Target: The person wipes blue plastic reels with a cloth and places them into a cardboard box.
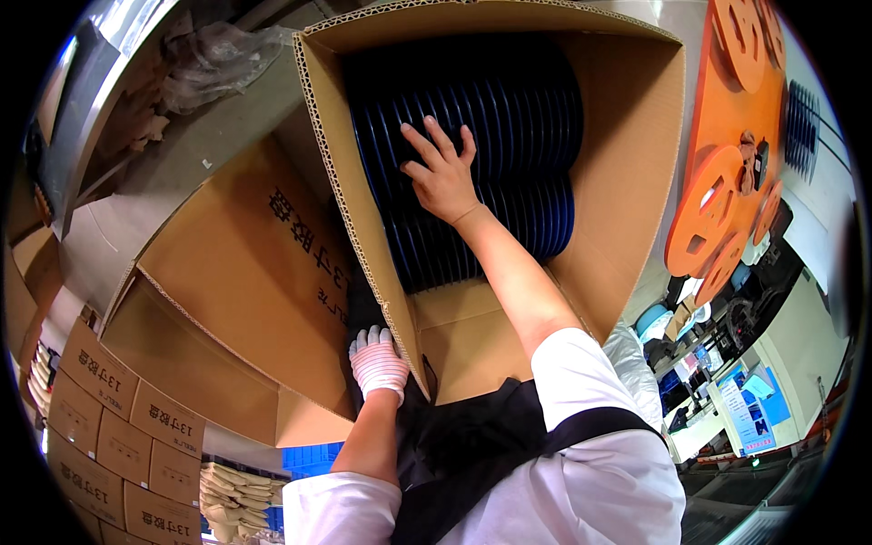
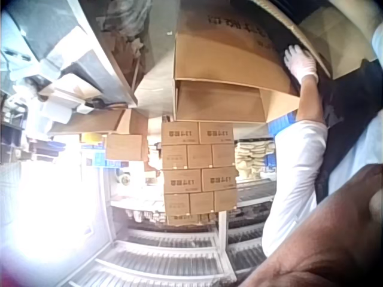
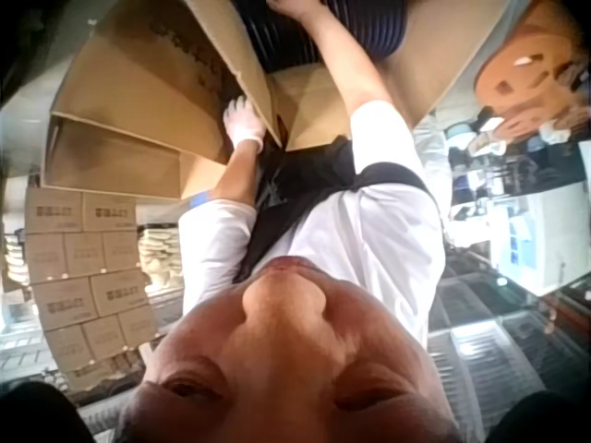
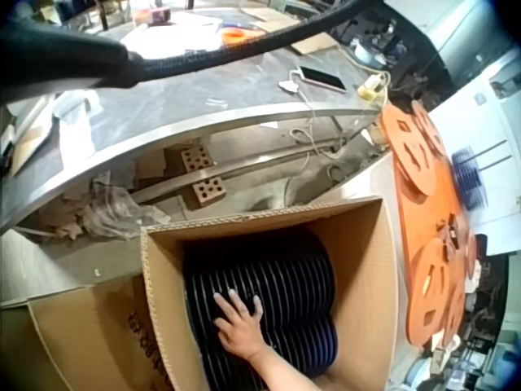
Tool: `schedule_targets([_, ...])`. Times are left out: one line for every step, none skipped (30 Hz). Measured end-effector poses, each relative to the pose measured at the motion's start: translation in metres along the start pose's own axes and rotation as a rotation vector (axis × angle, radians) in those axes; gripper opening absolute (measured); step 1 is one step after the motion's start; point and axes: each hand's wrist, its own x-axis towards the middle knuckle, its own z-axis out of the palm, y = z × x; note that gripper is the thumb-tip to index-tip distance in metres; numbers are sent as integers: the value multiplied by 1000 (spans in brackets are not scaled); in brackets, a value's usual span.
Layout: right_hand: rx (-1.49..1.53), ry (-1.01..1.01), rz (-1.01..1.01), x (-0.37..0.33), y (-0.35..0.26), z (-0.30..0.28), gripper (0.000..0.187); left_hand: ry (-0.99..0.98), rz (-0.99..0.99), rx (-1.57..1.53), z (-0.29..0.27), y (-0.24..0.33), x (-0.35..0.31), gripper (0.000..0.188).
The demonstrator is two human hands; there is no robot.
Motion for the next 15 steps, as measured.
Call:
schedule_targets([27, -8, 42, 1, -2, -4, 7, 0, -2, -2, 2, -1, 0, 37])
schedule_targets([53, -15, 85, 3, -5, -7, 8, 20, 12, 4, 4, -2, 0, 36])
schedule_targets([45, 41, 82, 4, -7, -4, 12, 40, 25, 9, 6, -3, -1, 35])
schedule_targets([45, 40, 82, 5, -10, -2, 12, 40, 25, 8, 8, -4, -1, 35])
schedule_targets([39, 33, 89, 6, -12, 1, 13, 62, 36, 16, 10, -4, -1, 35])
schedule_targets([33, 26, 95, 7, -14, 3, 14, 84, 48, 24, 11, -5, 0, 34])
schedule_targets([9, 15, 77, 6, -15, 5, 16, 84, 47, 24, 12, -6, 0, 34])
schedule_targets([11, 15, 77, 5, -16, 8, 16, 93, 53, 15, 12, -6, 0, 34])
schedule_targets([-32, 28, 52, 4, -17, 11, 16, 102, 59, 6, 12, -6, 0, 34])
schedule_targets([-75, 41, 27, 4, -18, 14, 16, 101, 57, 6, 14, -7, 0, 34])
schedule_targets([-45, 76, 27, 4, -19, 17, 13, 121, 64, 14, 15, -8, 0, 33])
schedule_targets([-44, 75, 27, 3, -19, 20, 13, 141, 71, 23, 16, -9, 0, 32])
schedule_targets([-46, 85, -16, 3, -18, 24, 13, 140, 71, 23, 16, -9, 0, 32])
schedule_targets([-46, 94, -60, 5, -19, 23, 14, 144, 68, 24, 15, -9, 0, 31])
schedule_targets([-45, 92, -61, 7, -20, 21, 14, 148, 67, 25, 14, -8, 0, 30])
